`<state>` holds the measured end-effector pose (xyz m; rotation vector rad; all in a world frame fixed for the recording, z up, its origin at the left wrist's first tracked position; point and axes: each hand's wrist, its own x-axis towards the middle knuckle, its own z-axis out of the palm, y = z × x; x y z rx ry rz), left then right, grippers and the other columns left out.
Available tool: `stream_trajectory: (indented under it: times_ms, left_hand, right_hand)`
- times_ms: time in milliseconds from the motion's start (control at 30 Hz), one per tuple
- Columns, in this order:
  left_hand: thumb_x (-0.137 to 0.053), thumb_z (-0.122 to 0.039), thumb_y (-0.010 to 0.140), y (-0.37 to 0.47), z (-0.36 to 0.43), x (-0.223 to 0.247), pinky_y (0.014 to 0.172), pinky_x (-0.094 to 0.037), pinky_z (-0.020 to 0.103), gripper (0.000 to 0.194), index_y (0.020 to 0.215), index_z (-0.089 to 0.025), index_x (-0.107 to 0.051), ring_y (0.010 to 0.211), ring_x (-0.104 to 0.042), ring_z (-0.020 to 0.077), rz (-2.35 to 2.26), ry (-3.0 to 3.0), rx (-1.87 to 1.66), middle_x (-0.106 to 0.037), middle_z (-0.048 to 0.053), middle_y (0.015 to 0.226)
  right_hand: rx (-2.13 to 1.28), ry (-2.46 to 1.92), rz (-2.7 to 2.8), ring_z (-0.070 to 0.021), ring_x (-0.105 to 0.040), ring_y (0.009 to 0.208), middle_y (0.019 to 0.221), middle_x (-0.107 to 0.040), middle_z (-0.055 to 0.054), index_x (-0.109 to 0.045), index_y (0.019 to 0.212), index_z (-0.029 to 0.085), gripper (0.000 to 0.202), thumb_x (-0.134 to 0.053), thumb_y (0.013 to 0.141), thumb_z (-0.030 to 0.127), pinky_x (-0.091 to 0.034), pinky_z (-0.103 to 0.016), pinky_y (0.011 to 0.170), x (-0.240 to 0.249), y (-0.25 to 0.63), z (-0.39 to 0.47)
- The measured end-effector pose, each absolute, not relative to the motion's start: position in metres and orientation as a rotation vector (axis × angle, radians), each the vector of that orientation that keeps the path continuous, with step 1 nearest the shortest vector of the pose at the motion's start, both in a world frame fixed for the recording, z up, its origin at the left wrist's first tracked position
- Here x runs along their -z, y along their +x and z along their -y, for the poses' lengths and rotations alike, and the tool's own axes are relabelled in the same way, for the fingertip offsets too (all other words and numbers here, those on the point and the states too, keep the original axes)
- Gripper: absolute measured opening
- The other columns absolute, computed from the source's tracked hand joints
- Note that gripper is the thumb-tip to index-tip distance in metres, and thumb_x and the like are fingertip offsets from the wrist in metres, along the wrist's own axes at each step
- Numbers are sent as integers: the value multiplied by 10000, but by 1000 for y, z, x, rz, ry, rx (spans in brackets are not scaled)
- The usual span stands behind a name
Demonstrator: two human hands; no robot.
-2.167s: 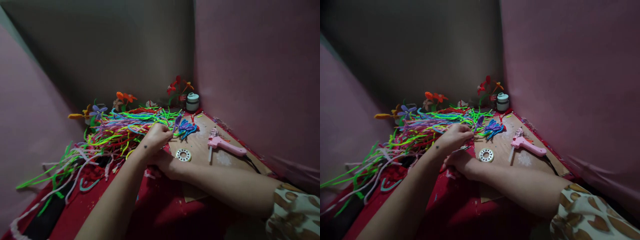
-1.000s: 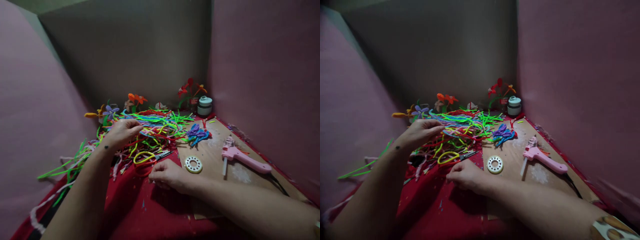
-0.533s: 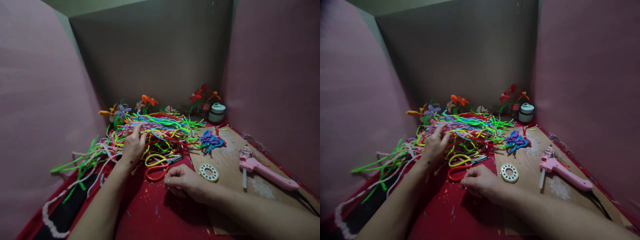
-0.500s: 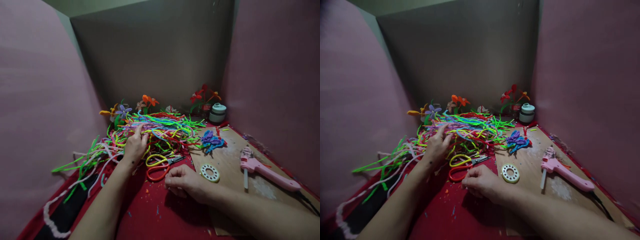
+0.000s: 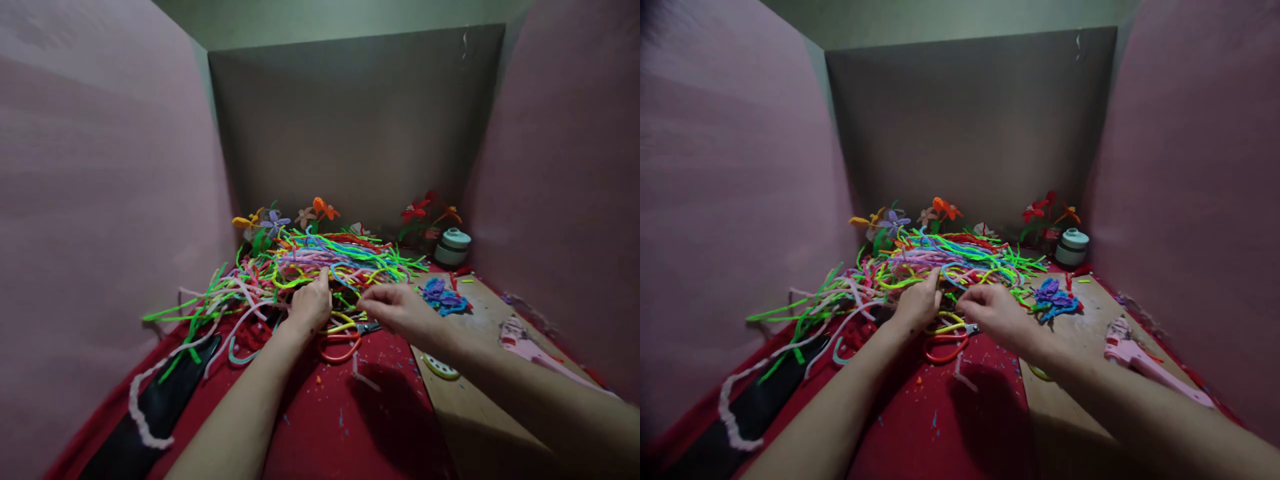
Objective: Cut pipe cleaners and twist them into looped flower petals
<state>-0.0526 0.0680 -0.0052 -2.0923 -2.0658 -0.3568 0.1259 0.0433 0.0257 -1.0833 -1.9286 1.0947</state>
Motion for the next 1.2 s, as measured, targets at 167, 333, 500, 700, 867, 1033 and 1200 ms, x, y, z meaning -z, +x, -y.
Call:
stream_trajectory:
  times_ms: [167,333,500,700,867,1033,1200]
  left_hand:
    - [-353,-189,834,-53,-64,5,712,-498,355,543,1368,-110,-295,829,-667,258,2017,-2121,358,-681,157,937]
    - [-324,-176,848,-54,-63,5,682,-504,336,538,1381,-119,-279,797,-669,242,1970,-2118,395,-673,157,934]
    - [-336,-191,848,-57,-66,9,677,-502,322,589,1418,-130,-203,797,-665,233,1937,-2129,437,-664,148,963]
    - [-312,-196,861,-57,-68,9,696,-495,319,639,1448,-148,-65,795,-662,225,1928,-2119,489,-669,114,918]
    - [-309,-207,873,-59,-68,3,715,-486,309,611,1447,-169,-104,825,-656,220,1958,-2073,493,-671,110,950]
    - [-330,-186,855,-62,-70,-1,719,-484,303,583,1423,-149,-204,848,-657,225,2028,-2045,445,-674,142,948]
    - [-367,-183,819,-66,-73,-1,693,-490,319,647,1422,-78,-157,815,-668,246,2147,-1988,401,-685,173,883]
  right_hand:
    - [-299,-1109,2002,-145,-564,709,756,-643,-44,-677,800,144,188,-494,762,165,-399,-245,658,-39,82,-113]
    - [-159,-1137,2000,-180,-562,798,906,-619,-86,-679,824,157,144,-589,718,196,-397,-275,724,-29,57,-154]
    - [-143,-1103,1978,-176,-541,741,783,-609,-77,-644,716,154,156,-492,754,147,-380,-281,719,-17,59,-158]
    - [-272,-987,1903,-138,-492,629,696,-583,-29,-608,819,154,201,-440,810,264,-383,-249,633,-19,72,-147]
    - [-418,-859,1966,-119,-478,620,676,-562,-7,-588,767,148,164,-472,776,262,-392,-228,615,-20,83,-135]
    - [-502,-754,2124,-117,-487,648,663,-561,-1,-602,710,150,129,-505,761,218,-390,-230,641,-13,92,-120]
    - [-688,-748,1910,-96,-449,565,617,-533,18,-567,699,160,107,-543,756,248,-379,-225,570,-19,103,-112]
